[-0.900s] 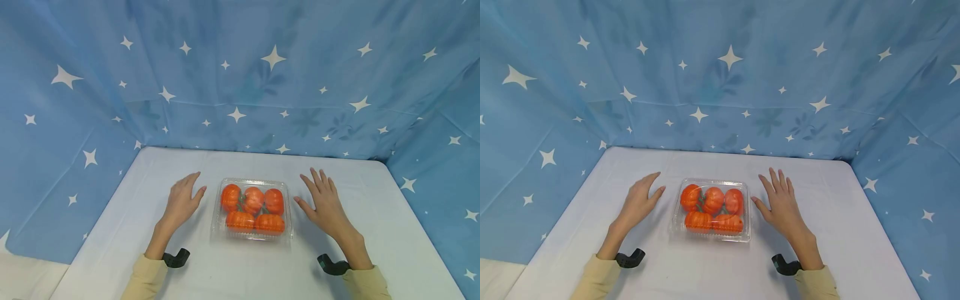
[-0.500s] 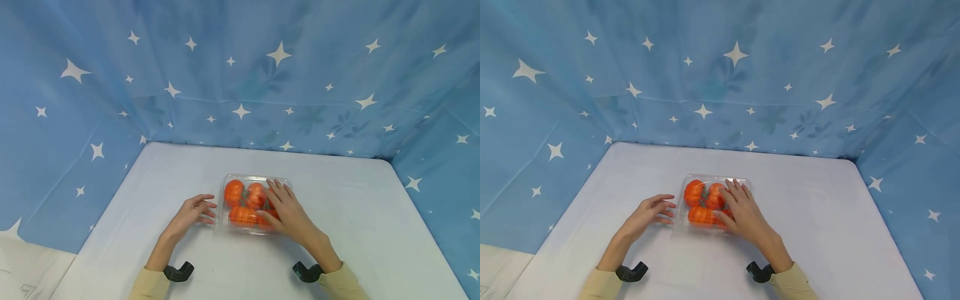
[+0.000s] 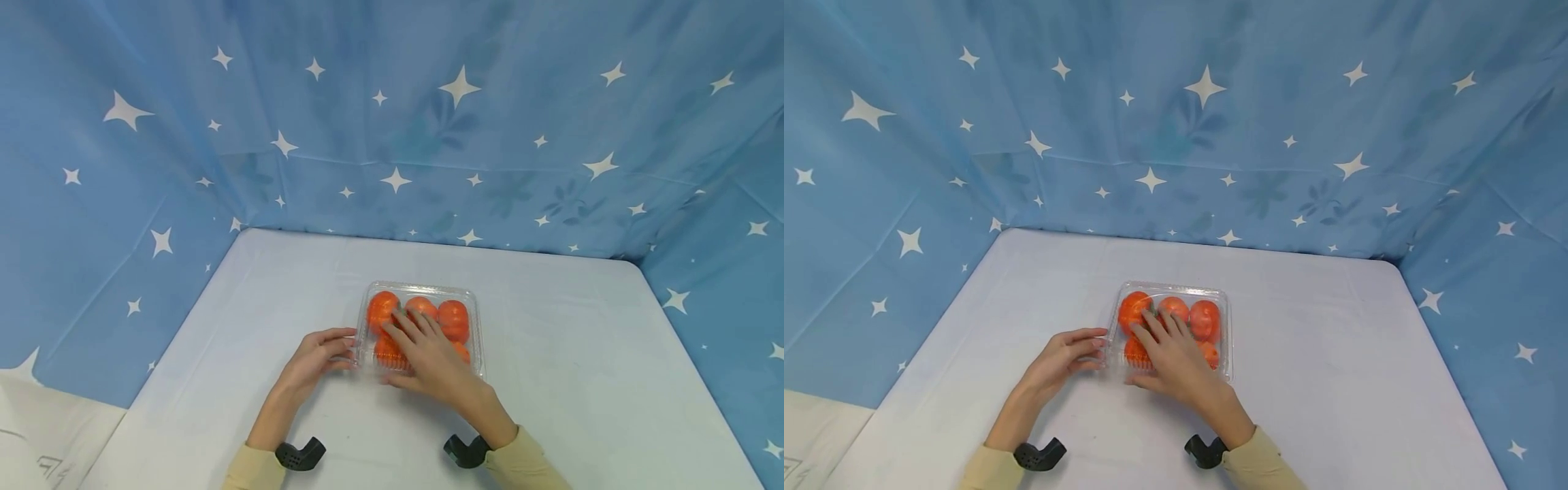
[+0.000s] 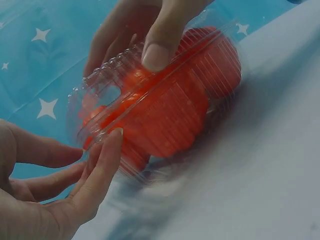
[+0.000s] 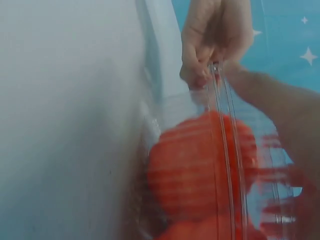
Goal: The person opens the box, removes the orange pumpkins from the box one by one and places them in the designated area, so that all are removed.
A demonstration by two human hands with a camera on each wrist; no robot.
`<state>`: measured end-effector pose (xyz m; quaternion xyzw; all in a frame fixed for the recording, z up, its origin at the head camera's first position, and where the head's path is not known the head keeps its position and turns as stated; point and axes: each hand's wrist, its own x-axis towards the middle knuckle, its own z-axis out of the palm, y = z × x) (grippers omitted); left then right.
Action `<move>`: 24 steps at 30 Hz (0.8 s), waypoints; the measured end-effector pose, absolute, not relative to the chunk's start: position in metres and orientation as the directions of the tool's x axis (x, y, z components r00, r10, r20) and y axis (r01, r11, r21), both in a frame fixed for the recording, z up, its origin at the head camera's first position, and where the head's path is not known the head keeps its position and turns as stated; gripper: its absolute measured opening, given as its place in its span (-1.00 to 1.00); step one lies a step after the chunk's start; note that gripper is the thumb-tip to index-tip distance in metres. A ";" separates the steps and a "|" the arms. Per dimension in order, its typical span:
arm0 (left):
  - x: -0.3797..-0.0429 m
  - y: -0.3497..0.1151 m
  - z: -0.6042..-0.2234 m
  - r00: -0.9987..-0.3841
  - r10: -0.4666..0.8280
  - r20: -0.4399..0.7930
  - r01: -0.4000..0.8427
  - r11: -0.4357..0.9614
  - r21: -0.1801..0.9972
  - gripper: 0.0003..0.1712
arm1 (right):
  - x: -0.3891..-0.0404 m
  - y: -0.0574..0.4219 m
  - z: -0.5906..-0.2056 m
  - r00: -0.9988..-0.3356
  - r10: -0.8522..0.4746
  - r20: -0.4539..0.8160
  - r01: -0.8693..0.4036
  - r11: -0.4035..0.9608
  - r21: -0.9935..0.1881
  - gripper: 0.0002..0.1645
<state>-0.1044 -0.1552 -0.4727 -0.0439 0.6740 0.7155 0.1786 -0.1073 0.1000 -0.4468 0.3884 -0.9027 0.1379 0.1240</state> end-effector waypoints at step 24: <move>-0.103 -0.138 -0.490 -0.925 0.176 -0.337 -0.371 -0.217 0.903 -0.39 | -0.104 0.083 -0.451 -0.682 -0.625 0.381 -0.693 0.718 -0.063 -0.18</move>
